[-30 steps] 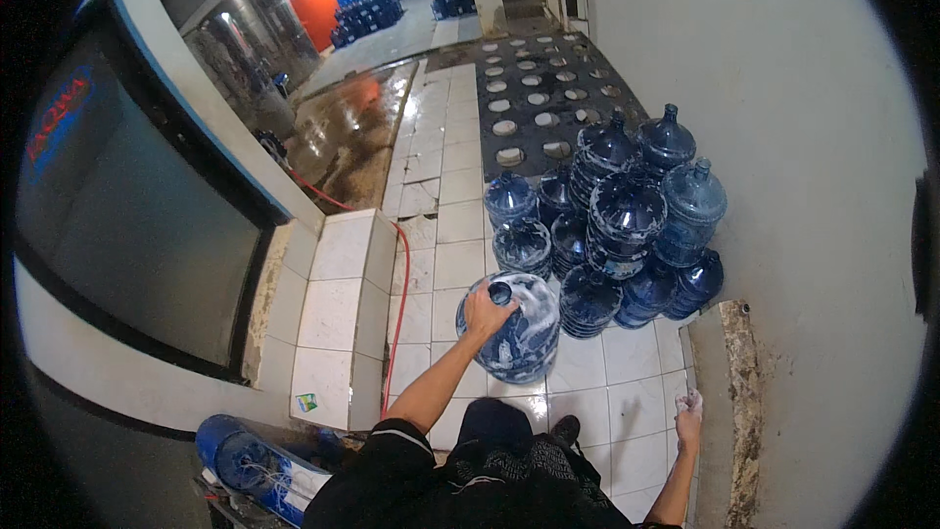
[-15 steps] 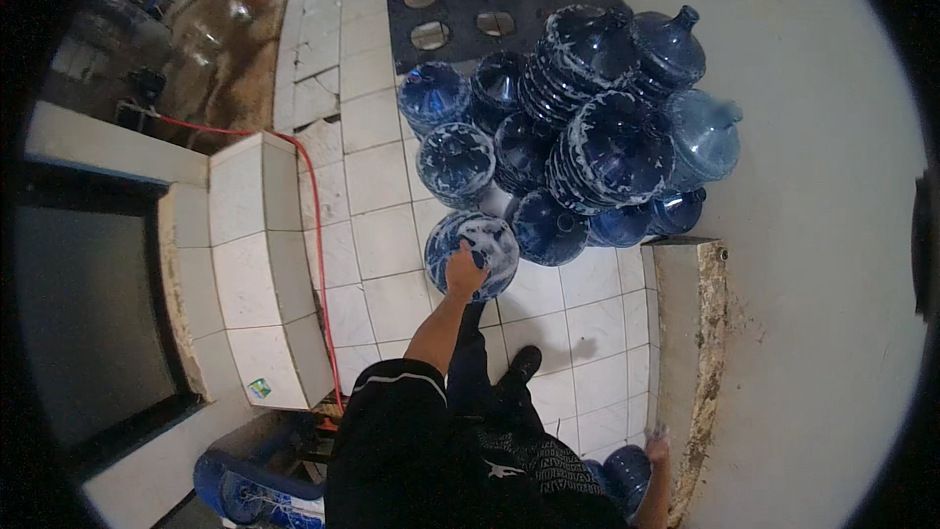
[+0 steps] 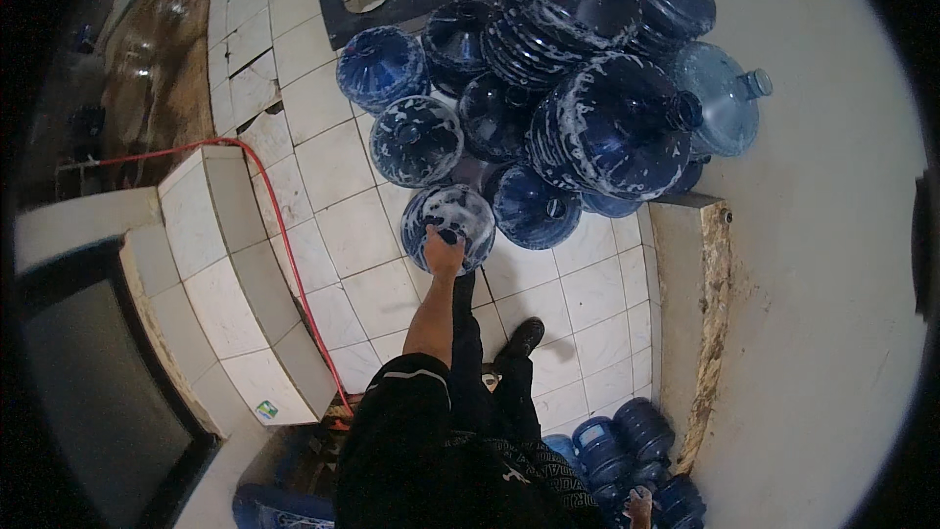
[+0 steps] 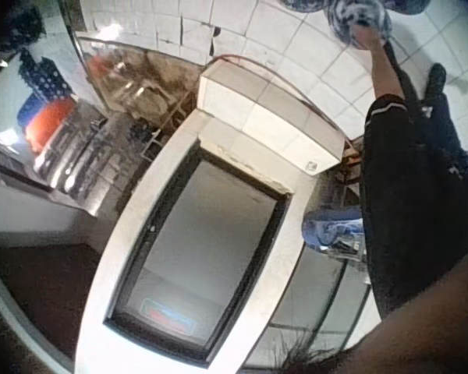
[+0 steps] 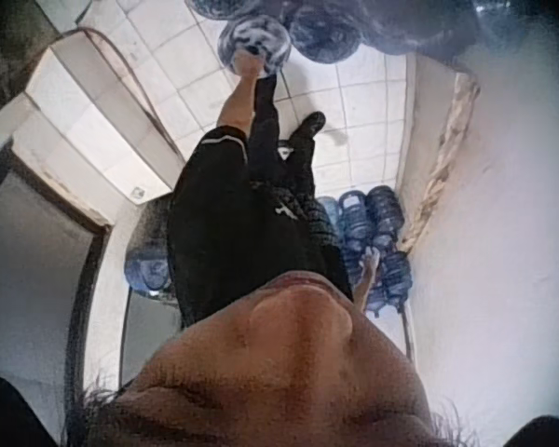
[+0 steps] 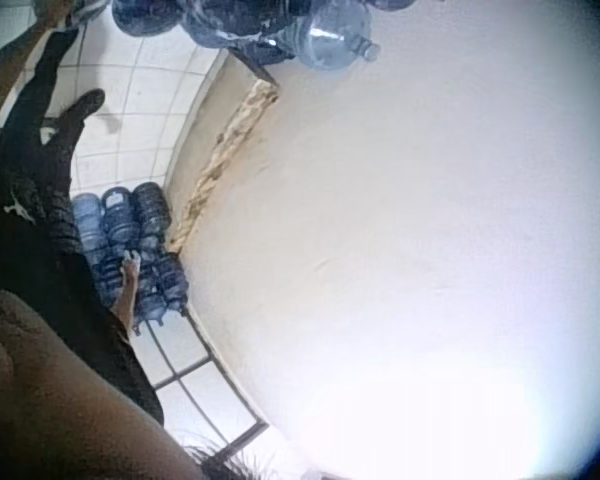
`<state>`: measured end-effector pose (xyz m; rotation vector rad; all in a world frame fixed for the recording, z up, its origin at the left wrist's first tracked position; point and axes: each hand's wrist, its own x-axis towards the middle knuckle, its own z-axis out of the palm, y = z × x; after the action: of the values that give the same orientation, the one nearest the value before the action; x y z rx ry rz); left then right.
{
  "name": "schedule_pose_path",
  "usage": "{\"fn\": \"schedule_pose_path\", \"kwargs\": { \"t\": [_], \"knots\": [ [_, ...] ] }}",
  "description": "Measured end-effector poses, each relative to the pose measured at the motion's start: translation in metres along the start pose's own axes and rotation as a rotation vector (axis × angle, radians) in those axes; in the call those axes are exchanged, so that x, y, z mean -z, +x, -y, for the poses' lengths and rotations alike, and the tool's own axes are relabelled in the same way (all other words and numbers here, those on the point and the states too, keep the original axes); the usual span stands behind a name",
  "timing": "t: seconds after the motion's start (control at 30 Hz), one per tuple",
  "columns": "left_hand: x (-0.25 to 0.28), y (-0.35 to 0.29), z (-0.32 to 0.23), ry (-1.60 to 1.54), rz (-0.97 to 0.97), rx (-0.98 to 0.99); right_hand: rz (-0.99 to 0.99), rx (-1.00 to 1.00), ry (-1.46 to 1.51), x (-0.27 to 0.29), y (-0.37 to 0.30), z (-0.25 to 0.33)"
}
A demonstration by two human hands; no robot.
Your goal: The person scrubs the exterior of large blue water jugs with a yellow sponge and soapy water at a metal sink. They rinse the jugs, place them on the floor among other jugs, and repeat the process with additional jugs.
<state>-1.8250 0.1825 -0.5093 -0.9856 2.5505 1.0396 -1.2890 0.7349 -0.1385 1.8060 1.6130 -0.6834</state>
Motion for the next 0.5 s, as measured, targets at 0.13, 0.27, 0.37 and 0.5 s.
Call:
{"fn": "schedule_pose_path", "kwargs": {
  "t": [0.13,0.27,0.37,0.5],
  "knots": [
    [-0.003,0.001,0.004,-0.168,0.162,-0.143,-0.018,-0.129,0.085,-0.052,-0.042,0.020],
    [-0.013,-0.007,0.023,0.136,-0.031,-0.276,0.027,-0.058,0.353,-0.097,-0.045,0.009],
    [-0.015,-0.025,0.057,0.273,-0.111,-0.362,0.147,0.298,0.428,-0.096,0.026,-0.067],
    [-0.025,-0.102,-0.025,0.157,-0.087,-0.400,-0.040,0.359,0.406,-0.171,0.046,-0.157]
  ]
}}
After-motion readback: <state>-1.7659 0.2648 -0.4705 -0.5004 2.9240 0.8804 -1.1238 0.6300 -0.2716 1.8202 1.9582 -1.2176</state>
